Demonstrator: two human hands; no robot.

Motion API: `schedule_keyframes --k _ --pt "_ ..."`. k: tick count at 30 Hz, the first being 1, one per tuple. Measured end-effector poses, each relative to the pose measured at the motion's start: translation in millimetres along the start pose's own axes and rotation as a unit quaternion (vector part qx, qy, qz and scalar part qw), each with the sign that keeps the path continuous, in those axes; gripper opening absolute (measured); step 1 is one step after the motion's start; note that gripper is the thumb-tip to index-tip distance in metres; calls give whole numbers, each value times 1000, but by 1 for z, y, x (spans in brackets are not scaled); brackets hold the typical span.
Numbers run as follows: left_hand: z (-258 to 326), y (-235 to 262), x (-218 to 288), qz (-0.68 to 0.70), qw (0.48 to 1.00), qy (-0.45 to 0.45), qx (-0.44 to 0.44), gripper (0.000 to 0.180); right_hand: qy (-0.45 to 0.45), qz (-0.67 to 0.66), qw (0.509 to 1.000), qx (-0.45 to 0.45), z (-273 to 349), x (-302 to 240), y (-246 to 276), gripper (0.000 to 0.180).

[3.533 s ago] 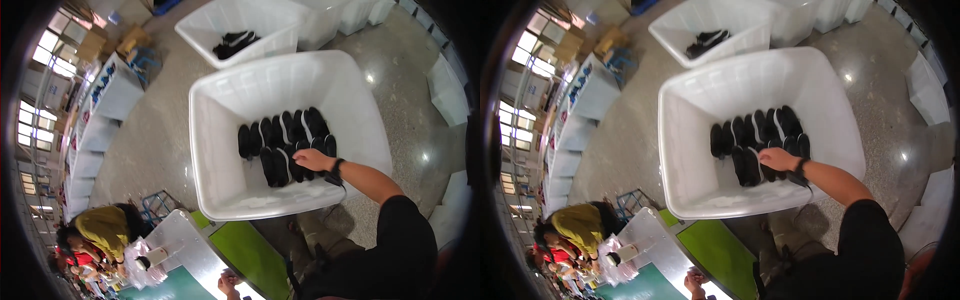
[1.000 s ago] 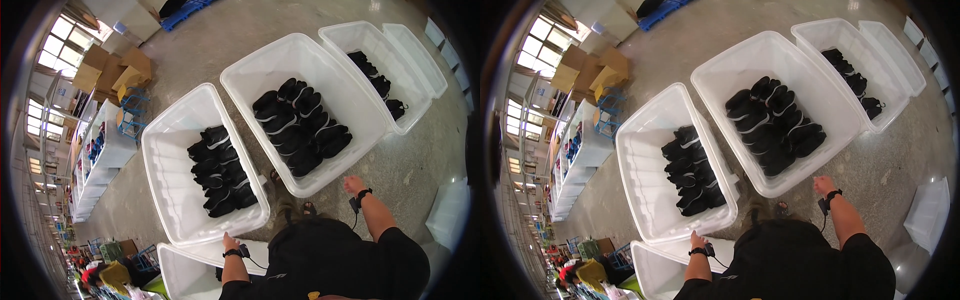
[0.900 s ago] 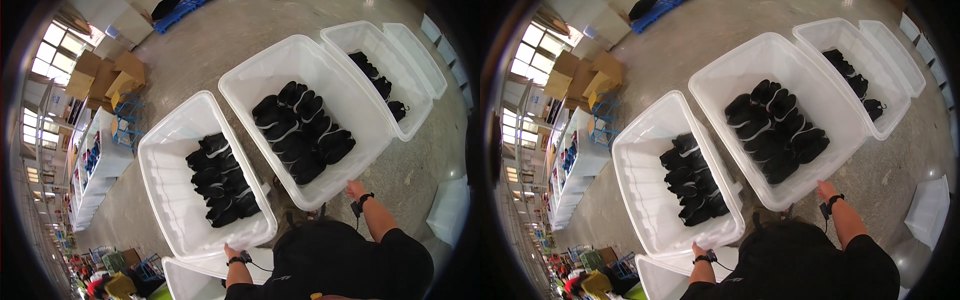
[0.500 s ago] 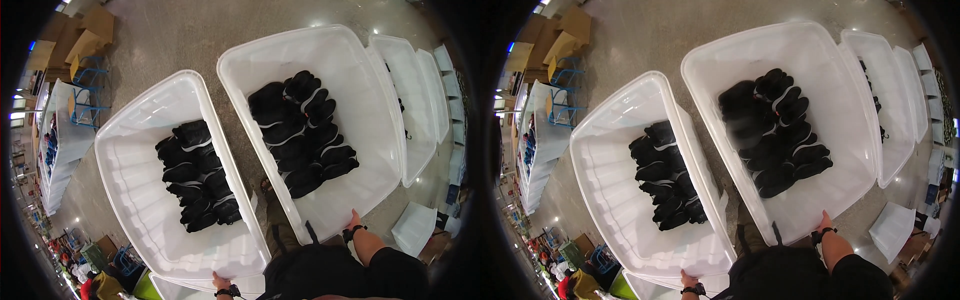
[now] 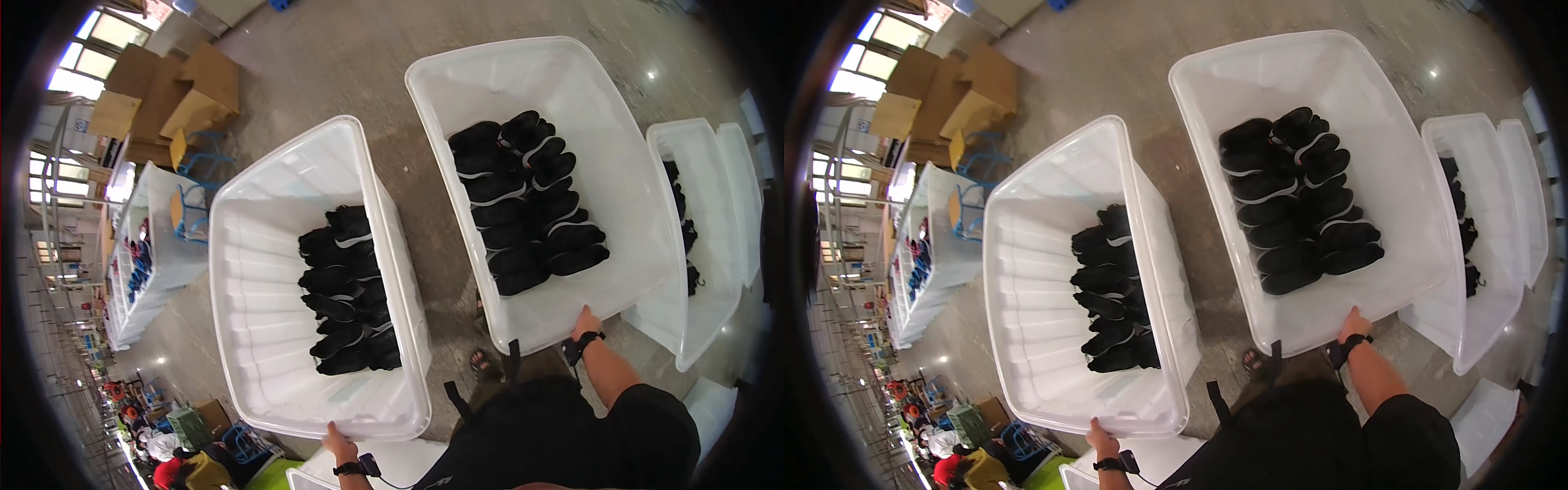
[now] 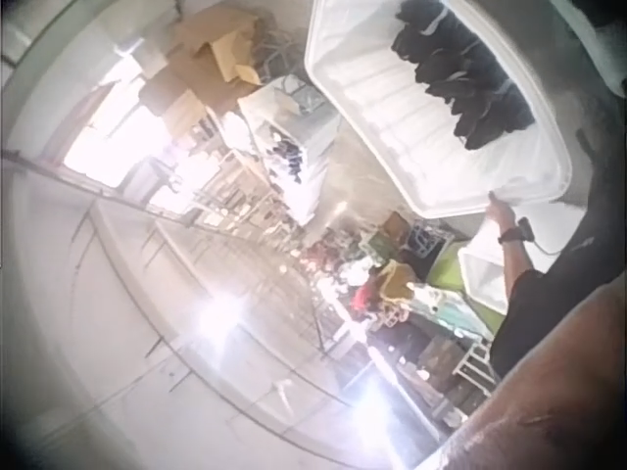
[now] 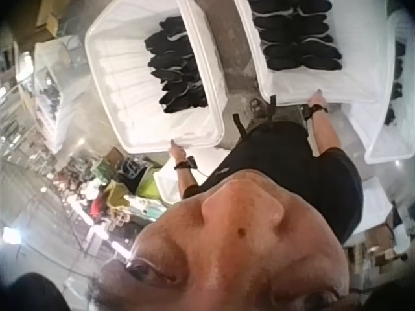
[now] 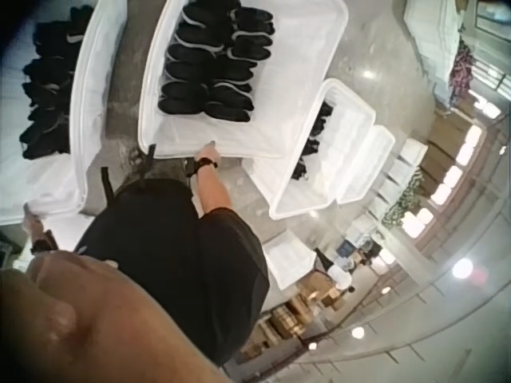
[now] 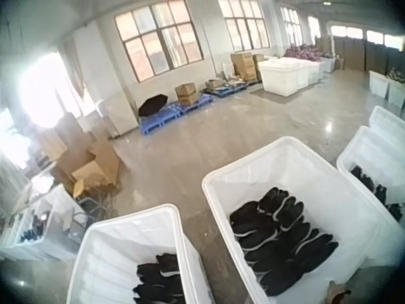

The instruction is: Transferring finished shoes from a conveyor belt into storage bins.

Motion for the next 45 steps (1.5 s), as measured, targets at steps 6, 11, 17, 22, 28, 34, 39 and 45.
schedule_keyframes --k 6,11,17,22,28,34,39,45 --pt "-33 2 10 -27 999 -14 -26 36 58 -91 994 -12 3 18 -8 55" --pt "-7 -9 19 -5 998 -49 -41 30 112 -117 987 15 47 48 10 56" --pt "-17 15 -4 9 998 12 -63 41 87 -57 994 19 107 61 34 66" --pt "-39 -8 -9 15 989 14 -145 44 27 -79 991 107 157 117 84 66" --pt "-115 -15 -69 -157 964 -19 -215 49 32 -105 982 157 185 251 149 61" --pt "-190 -12 -63 -352 815 -344 -305 36 26 -123 978 165 274 339 117 63" --pt "-141 5 -59 -395 839 -216 -306 50 45 -149 974 167 280 340 119 63" --pt "-173 28 -36 -526 682 -424 -280 45 97 -125 980 123 314 265 42 60"
Point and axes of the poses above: each hand's wrist, its own z-axis away from the middle knuckle, its own y-axis out of the back of the hand, x = y × z, the point moved 6 cm from there along -z, towards the middle knuckle, and after that the axes turned 3 degrees about -x, right-handed, at the moved point
